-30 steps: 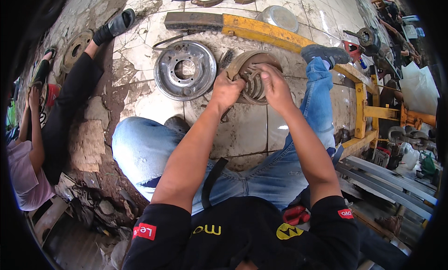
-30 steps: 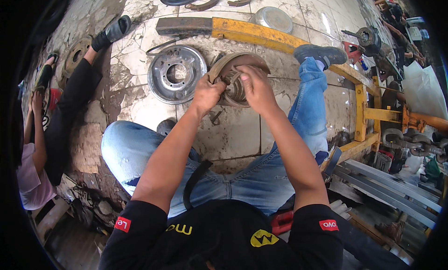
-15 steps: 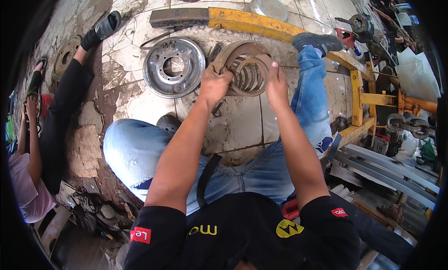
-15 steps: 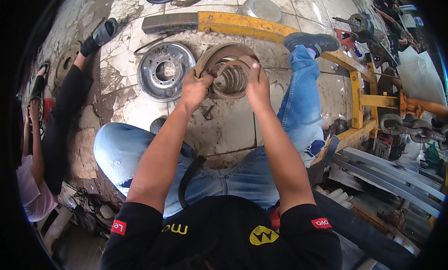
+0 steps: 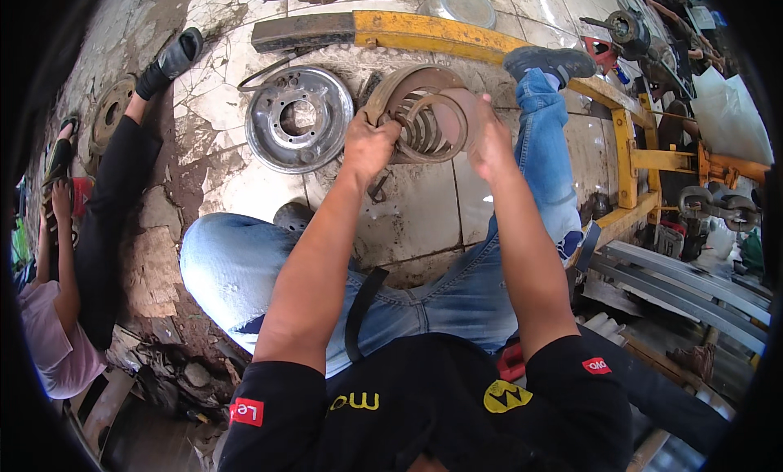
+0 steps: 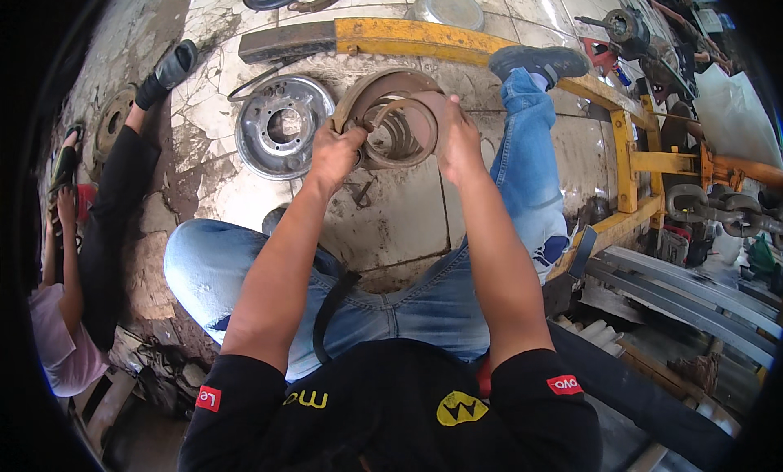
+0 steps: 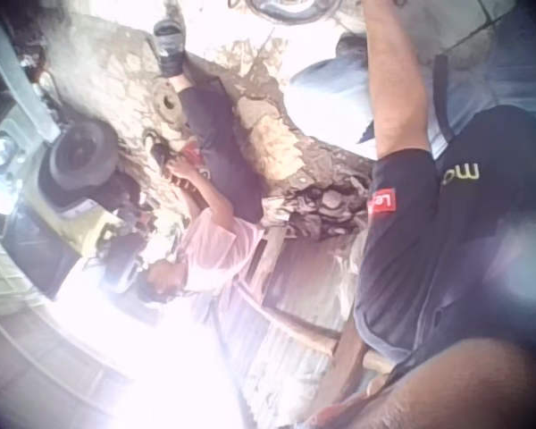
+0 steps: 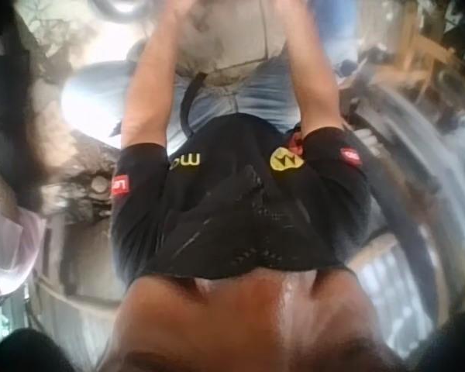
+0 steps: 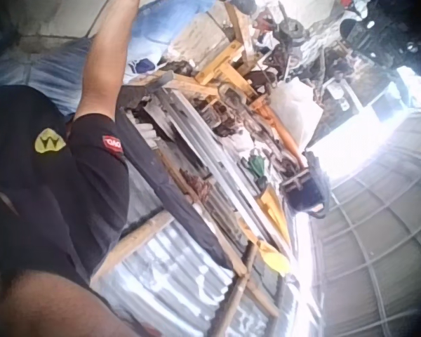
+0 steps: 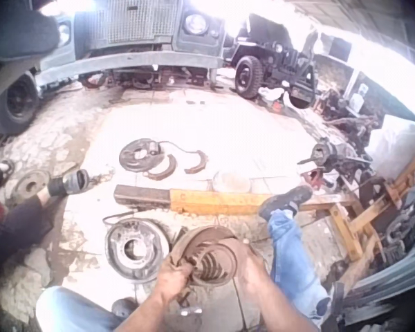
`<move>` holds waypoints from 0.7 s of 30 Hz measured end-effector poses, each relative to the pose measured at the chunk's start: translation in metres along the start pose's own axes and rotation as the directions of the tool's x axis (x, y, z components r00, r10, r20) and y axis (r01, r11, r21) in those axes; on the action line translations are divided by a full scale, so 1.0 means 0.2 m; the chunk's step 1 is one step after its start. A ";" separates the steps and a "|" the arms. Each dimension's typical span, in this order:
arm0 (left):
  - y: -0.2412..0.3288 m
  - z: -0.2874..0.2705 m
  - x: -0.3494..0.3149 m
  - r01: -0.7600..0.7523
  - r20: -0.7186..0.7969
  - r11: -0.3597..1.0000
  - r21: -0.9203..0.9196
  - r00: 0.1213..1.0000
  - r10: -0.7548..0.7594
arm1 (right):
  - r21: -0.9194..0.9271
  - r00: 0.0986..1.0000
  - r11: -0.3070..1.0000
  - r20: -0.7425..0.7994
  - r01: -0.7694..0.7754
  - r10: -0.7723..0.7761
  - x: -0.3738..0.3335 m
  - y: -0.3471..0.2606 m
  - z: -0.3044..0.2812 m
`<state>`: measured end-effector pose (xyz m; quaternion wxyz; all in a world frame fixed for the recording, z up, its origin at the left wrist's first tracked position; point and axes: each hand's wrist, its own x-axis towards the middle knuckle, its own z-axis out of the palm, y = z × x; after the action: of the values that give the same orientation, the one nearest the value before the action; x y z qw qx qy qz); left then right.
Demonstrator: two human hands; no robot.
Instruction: The person sits on the floor and assembles brake components by hand. They place a brake shoe into a drum, then fit a return spring onto the shoe, manipulating the parts to secure them together.
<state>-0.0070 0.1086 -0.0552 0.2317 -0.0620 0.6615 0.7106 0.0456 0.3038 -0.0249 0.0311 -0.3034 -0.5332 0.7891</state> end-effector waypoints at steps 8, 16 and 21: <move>0.02 0.01 0.02 -0.008 0.002 0.995 0.098 1.000 0.008 | 0.337 0.968 0.915 0.193 -0.220 0.162 -0.08 0.04 -0.05; 0.00 0.01 0.01 -0.061 -0.059 0.996 0.066 0.996 0.065 | 0.326 0.948 0.890 0.136 -0.318 0.289 -0.20 0.05 0.00; -0.01 0.01 0.00 -0.065 -0.046 0.995 0.070 0.997 0.068 | 0.398 0.984 0.900 0.069 -0.180 0.166 -0.09 0.01 -0.05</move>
<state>-0.0063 0.1108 -0.0569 0.1939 -0.0490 0.6925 0.6932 0.0660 0.3052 -0.0223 0.0137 -0.3236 -0.3309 0.8863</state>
